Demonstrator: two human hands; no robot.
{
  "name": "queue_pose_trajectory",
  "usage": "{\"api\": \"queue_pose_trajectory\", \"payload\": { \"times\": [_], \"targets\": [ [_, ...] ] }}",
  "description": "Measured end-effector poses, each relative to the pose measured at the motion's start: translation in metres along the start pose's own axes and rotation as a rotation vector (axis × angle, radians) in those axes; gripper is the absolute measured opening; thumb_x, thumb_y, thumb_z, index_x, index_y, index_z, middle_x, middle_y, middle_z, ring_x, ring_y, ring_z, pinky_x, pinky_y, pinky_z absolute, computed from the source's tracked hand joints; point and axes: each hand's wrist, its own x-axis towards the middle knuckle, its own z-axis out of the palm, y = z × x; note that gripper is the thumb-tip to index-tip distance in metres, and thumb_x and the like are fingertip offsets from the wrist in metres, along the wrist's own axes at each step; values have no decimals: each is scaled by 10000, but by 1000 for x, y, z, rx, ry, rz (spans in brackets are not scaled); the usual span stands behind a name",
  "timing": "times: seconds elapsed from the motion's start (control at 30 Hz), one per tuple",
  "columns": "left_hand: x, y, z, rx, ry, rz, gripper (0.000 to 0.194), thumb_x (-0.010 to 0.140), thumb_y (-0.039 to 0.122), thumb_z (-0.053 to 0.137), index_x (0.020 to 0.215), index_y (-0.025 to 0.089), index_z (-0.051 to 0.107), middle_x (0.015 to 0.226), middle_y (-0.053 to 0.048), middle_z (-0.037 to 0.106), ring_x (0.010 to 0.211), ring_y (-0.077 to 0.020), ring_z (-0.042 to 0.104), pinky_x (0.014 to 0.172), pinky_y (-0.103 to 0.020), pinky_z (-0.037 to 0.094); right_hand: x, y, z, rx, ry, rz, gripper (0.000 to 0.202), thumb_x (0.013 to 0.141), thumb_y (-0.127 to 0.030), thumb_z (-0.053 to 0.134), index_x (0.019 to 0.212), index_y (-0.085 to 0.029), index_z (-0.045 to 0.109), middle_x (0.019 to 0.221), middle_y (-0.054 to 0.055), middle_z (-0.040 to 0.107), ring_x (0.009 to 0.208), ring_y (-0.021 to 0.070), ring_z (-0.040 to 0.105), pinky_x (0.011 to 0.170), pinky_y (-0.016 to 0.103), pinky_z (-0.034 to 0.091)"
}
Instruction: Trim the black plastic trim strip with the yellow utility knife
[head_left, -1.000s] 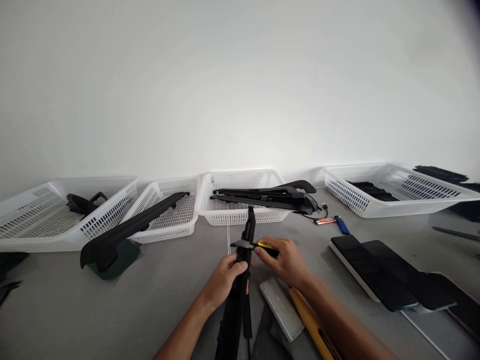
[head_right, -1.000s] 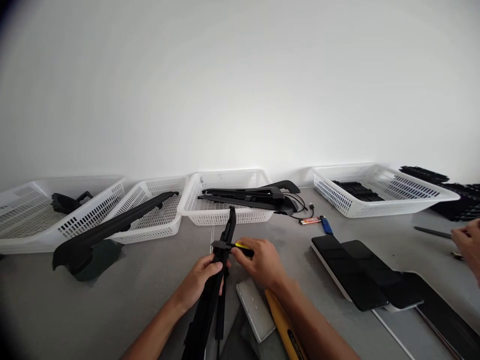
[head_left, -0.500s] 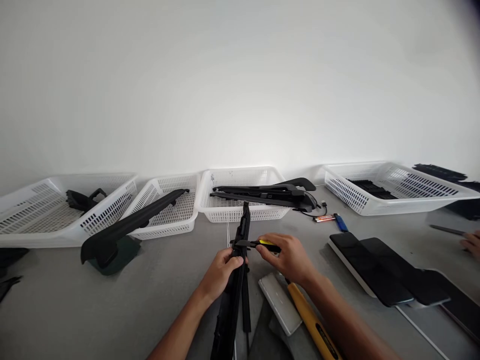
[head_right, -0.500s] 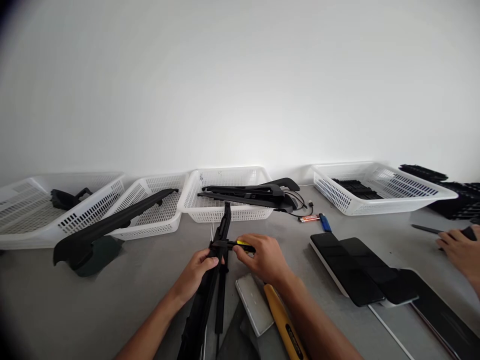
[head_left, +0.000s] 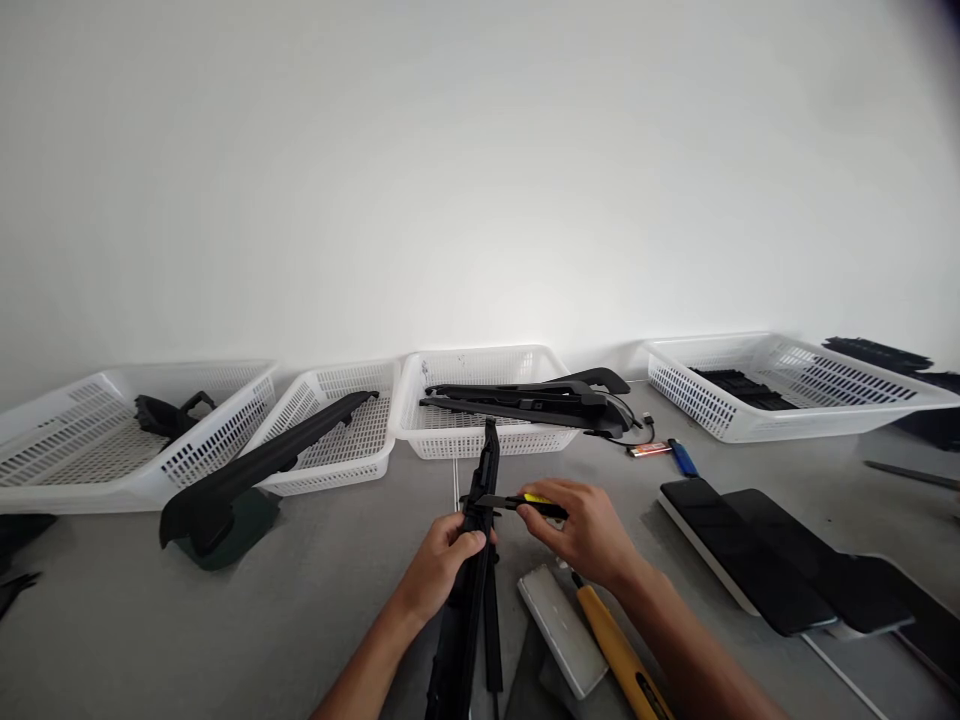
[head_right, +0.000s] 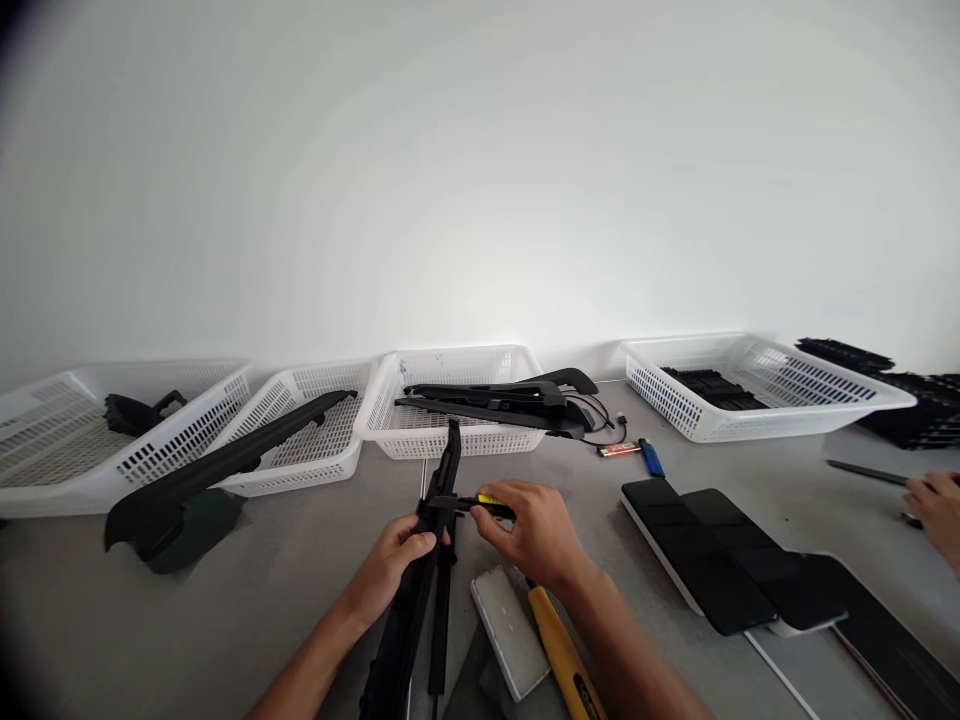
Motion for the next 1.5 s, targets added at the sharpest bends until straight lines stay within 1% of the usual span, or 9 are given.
{"api": "queue_pose_trajectory", "payload": {
  "times": [0.13,0.3,0.6,0.8,1.07,1.17,1.27,1.33,1.5],
  "targets": [
    [-1,-1,2,32,0,1,337,782,469,701,849,142,751,859,-44,689,810,-193,594,749,-281,456,1,2,1,-31,-13,-46,288,1001,-409,562,986,-230,787,909,55,796,818,200,737,751,271,497],
    [-2,-1,0,39,-18,-6,345,801,469,693,888,140,749,838,-31,657,759,-174,571,701,-275,461,1,8,-1,-20,130,33,268,995,-400,576,996,-235,788,961,47,803,865,205,758,767,262,513],
    [-1,-6,2,-172,-118,40,552,870,576,728,1216,149,670,633,49,551,513,-107,450,534,-231,400,-1,1,5,65,-102,1,269,1012,-414,562,1028,-251,775,934,24,798,818,189,731,714,260,456],
    [-2,-9,-2,-58,-63,69,567,880,659,698,1131,155,769,920,-51,688,831,-188,603,755,-270,484,2,7,4,27,-11,109,336,1035,-460,526,1040,-250,787,979,49,809,865,225,754,735,282,494],
    [-1,-7,1,-31,-93,101,545,948,559,626,1363,216,709,1282,-70,725,1208,-302,616,1073,-372,446,3,23,3,-80,117,178,363,1038,-503,520,1075,-272,798,1081,51,820,988,273,779,793,320,566],
    [-2,-5,2,-62,-107,90,606,957,516,619,1473,199,627,1066,-72,776,1002,-261,693,959,-348,501,3,26,2,-53,158,184,372,1024,-510,539,1083,-263,810,1119,66,816,1042,291,776,830,339,593],
    [-5,-5,4,-90,-139,51,826,1010,596,528,1683,187,281,689,-17,730,610,-201,649,685,-309,521,3,25,1,16,100,148,368,1020,-510,552,1113,-267,812,1153,69,809,1072,292,771,879,354,604],
    [-6,-5,5,-94,-135,72,928,1022,640,494,1714,182,81,606,0,703,538,-185,621,624,-283,505,3,24,1,34,57,138,360,1022,-502,554,1127,-272,810,1160,62,808,1073,288,770,901,361,602],
    [-3,-9,4,-159,-129,74,943,1014,657,504,1710,175,89,607,-6,693,528,-170,633,582,-251,507,2,16,3,43,-18,93,366,1032,-493,544,1132,-261,808,1128,71,814,1001,271,781,867,337,599]
  ]
}}
